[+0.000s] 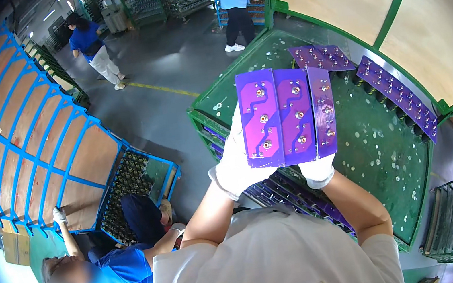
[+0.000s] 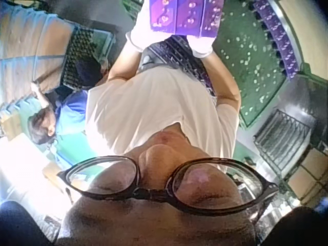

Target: The person picks up purple circuit boards from a green table and places them into a blue rack. They handle the boards one by one, orienting them before insertion. A coworker is visible in the background working at a separate station.

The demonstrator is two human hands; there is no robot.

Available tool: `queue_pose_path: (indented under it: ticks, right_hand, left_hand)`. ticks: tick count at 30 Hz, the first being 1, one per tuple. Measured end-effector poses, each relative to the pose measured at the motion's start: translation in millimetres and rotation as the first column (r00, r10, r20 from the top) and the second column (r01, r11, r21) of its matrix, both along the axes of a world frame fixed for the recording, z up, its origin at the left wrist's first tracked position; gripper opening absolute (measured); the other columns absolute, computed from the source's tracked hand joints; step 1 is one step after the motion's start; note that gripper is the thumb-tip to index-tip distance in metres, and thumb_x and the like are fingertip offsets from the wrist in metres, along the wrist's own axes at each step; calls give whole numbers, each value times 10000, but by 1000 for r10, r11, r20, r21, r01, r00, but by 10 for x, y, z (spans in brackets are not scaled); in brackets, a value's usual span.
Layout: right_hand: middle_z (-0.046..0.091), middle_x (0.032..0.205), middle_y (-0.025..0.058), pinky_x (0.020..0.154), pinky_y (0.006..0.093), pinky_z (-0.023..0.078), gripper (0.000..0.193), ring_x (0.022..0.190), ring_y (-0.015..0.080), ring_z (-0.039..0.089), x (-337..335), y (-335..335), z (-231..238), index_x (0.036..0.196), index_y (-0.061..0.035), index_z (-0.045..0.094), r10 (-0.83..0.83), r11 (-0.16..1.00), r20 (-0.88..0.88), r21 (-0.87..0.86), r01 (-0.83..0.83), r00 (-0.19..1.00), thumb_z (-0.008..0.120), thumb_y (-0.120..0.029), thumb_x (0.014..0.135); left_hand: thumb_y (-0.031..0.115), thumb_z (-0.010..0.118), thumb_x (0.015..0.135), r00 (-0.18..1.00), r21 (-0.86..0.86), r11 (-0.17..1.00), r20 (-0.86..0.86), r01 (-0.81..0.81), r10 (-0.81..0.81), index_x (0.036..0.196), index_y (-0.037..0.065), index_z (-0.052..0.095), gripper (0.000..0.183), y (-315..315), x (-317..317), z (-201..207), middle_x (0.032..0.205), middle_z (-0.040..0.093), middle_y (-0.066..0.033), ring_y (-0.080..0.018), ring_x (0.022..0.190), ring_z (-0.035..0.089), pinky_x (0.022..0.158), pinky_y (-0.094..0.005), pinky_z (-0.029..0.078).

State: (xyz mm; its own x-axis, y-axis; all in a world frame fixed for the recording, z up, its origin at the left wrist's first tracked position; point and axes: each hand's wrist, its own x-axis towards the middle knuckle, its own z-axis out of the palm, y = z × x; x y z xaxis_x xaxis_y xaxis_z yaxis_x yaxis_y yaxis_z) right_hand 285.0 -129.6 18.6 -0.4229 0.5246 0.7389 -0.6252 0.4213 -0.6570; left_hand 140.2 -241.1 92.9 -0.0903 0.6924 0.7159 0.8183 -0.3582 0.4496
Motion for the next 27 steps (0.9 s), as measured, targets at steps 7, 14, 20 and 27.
queue_pose_path:
  ticks: [7, 14, 20, 27]
  right_hand:
    - [547, 1252, 92, 946, 351, 455, 548, 1141, 201, 543, -3, -82, 54, 1333, -43, 401, -365, 918, 179, 236, 320, 914, 665, -148, 864]
    - [619, 1113, 78, 861, 365, 499, 648, 998, 224, 619, 38, -26, -44, 1235, -54, 496, -256, 966, 364, 135, 221, 896, 821, -232, 702]
    - [623, 1132, 101, 898, 379, 486, 681, 1025, 260, 614, 8, -177, 208, 1216, -51, 542, 113, 879, 352, -471, 71, 929, 840, -311, 661]
    - [622, 1171, 117, 952, 411, 463, 536, 1091, 299, 586, 56, -185, 371, 1164, -66, 618, 4, 979, 438, -187, 87, 899, 792, -282, 705]
  left_hand:
    - [258, 728, 768, 763, -55, 950, 612, 306, -210, 1402, 45, 376, 756, -75, -14, -216, 1340, 521, -126, -270, 1233, 507, 1090, -390, 352]
    - [50, 536, 936, 141, 402, 735, 821, 546, -554, 1383, 26, 371, 477, -70, -2, -352, 1355, 496, -137, -241, 1188, 545, 969, -411, 490]
    - [223, 421, 1001, -568, 708, 517, 701, 481, -431, 1389, 27, 376, 437, -84, 5, -332, 1361, 491, -147, -279, 1207, 535, 985, -464, 478]
    - [105, 515, 949, 243, 320, 784, 829, 532, -503, 1389, 30, 361, 471, -92, -58, -551, 1351, 491, -141, -256, 1194, 545, 962, -428, 501]
